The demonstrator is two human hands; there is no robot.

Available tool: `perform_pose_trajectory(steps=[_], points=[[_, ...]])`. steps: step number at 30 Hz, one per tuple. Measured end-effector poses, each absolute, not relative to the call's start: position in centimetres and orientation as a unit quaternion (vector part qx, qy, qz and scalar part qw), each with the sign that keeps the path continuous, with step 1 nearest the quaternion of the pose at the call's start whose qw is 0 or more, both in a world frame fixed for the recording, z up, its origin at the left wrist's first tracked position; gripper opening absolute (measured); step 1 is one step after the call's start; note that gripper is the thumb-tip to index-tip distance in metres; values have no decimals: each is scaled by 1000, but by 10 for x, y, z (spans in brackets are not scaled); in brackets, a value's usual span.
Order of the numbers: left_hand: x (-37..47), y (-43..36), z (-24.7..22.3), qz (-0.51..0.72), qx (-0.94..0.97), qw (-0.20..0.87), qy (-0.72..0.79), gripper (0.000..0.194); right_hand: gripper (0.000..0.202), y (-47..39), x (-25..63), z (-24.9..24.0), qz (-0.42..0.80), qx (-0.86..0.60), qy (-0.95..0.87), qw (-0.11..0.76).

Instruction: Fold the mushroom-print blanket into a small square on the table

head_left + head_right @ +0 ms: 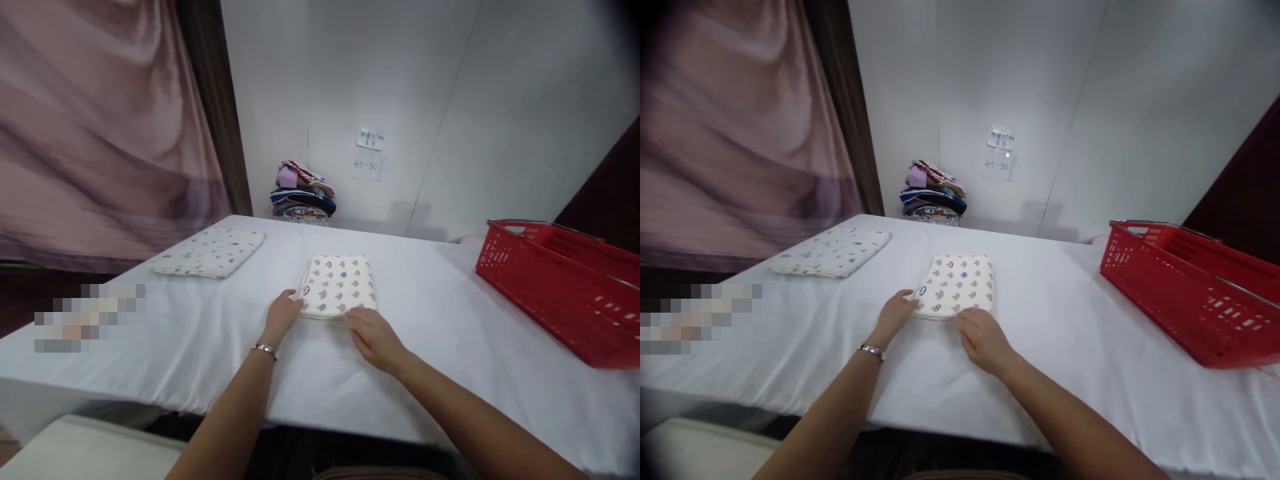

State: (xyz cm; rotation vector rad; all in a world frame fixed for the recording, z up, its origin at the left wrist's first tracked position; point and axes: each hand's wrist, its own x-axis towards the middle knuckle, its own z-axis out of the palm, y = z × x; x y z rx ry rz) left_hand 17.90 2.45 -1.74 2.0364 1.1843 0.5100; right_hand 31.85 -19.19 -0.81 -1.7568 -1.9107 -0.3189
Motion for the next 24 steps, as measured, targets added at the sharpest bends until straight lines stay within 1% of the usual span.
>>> perform_pose_trajectory(steps=[2,4,7,10,12,16,20,22,24], points=[[179,19,-14,231,796,348,438,43,37,-182,328,-3,-116,-669,-690,249],[179,17,-14,248,798,331,438,43,42,-174,337,-3,-88,-703,-676,203],[177,18,-18,188,797,311,483,42,49,-169,344,-13,-10,-735,-668,118],[175,20,-23,150,798,320,489,40,52,-171,347,-22,28,-739,-667,89],[174,19,-25,176,800,326,471,40,51,-174,347,-20,40,-739,-664,104],[177,10,-23,283,797,333,417,38,32,-165,349,-2,77,-721,-666,176],[184,4,-21,360,770,376,369,33,34,-131,357,10,86,-720,-629,281],[186,3,-22,383,758,396,350,32,35,-107,360,9,82,-727,-613,298],[186,4,-23,401,752,399,338,33,36,-82,363,6,82,-727,-617,290]])
